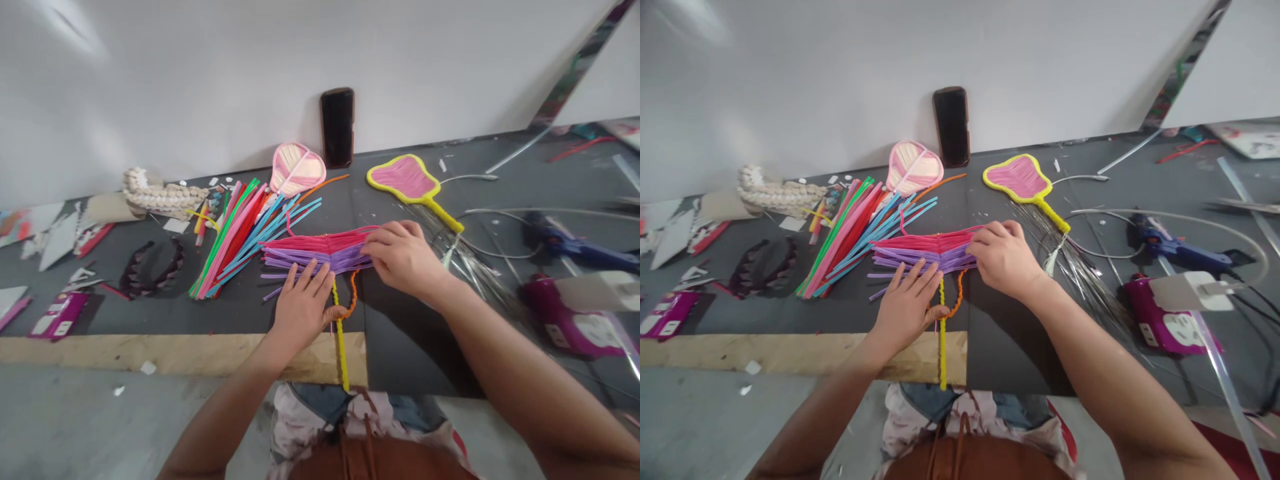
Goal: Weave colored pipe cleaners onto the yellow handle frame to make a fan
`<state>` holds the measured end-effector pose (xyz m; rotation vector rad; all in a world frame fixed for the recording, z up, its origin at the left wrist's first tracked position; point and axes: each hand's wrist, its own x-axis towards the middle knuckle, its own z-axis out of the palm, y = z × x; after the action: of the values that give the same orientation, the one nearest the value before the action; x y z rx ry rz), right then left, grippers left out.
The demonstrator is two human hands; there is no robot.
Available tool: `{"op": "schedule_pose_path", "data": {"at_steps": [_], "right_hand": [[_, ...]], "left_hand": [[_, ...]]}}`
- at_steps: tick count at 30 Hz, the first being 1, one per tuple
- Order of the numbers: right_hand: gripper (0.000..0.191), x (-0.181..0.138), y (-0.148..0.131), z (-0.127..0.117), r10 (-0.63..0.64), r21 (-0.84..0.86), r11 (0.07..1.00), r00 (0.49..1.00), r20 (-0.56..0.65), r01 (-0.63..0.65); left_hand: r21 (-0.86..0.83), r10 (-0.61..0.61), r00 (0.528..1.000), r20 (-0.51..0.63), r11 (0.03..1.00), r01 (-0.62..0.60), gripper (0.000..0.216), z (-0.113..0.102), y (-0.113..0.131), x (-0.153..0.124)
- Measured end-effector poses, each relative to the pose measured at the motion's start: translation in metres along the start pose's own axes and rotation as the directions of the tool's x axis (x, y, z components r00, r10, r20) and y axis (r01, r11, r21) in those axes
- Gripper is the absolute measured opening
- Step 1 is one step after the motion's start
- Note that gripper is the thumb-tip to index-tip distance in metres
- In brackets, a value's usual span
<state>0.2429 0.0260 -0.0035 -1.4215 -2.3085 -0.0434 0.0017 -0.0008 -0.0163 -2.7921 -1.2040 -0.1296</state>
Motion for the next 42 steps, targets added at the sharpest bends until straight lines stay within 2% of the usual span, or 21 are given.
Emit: {"op": "schedule_pose_path", "data": {"at_steps": [3,4,7,10,13,18,23,27,32,38,42], "right_hand": [[0.034,-0.001,-0.012,0.004,0.025,0.062,0.998,0.997,-0.073,-0.021],[0.036,-0.002,-0.02,0.008,-0.022,0.086,0.996,0.998,-0.057,0.027],[0.044,-0.008,-0.043,0.023,-0.133,0.08,0.989,0.986,0.099,0.126],[0.059,-0.013,-0.054,0.033,-0.073,0.063,0.996,0.973,0.218,0.06],[0.07,-0.016,-0.053,0.034,-0.042,0.056,0.998,0.96,0.277,0.027],[0.059,-0.013,-0.046,0.032,-0.052,0.062,0.997,0.959,0.279,0.036],[0.045,0.0,-0.041,0.033,-0.02,0.035,0.999,0.981,0.191,0.013],[0.047,0.007,-0.038,0.037,0.021,0.013,1.0,0.991,0.135,-0.023],[0.053,0.005,-0.034,0.047,0.111,-0.049,0.993,0.976,0.185,-0.104],[0.052,0.003,-0.034,0.051,0.111,-0.094,0.991,0.977,0.18,-0.095],[0.052,0.003,-0.034,0.05,0.11,-0.106,0.99,0.976,0.185,-0.092]], "left_hand": [[0.013,0.003,1.0,-0.004,1.0,-0.002,0.062,0.0,0.0,0.0],[0.015,0.002,1.0,-0.003,1.0,-0.002,0.061,0.0,0.0,0.0],[0.005,0.002,1.0,0.006,1.0,-0.002,0.058,0.0,0.0,0.0],[-0.014,-0.001,1.0,0.016,1.0,0.001,0.06,0.0,-0.001,0.0],[-0.019,-0.001,1.0,0.018,1.0,0.001,0.06,0.001,-0.002,0.0],[-0.035,0.002,0.999,0.041,0.999,0.0,0.067,0.002,-0.003,-0.001],[-0.031,-0.007,0.998,0.064,0.999,0.009,0.071,0.001,-0.002,-0.002],[-0.016,-0.018,0.997,0.075,1.0,0.019,0.07,-0.001,0.0,-0.001],[-0.003,-0.024,0.997,0.07,1.0,0.024,0.068,0.001,0.001,-0.004],[-0.063,0.011,0.995,0.096,0.998,-0.004,0.073,0.007,-0.003,-0.009],[-0.149,0.0,0.991,0.137,0.989,0.021,0.066,0.003,-0.012,-0.008]]}}
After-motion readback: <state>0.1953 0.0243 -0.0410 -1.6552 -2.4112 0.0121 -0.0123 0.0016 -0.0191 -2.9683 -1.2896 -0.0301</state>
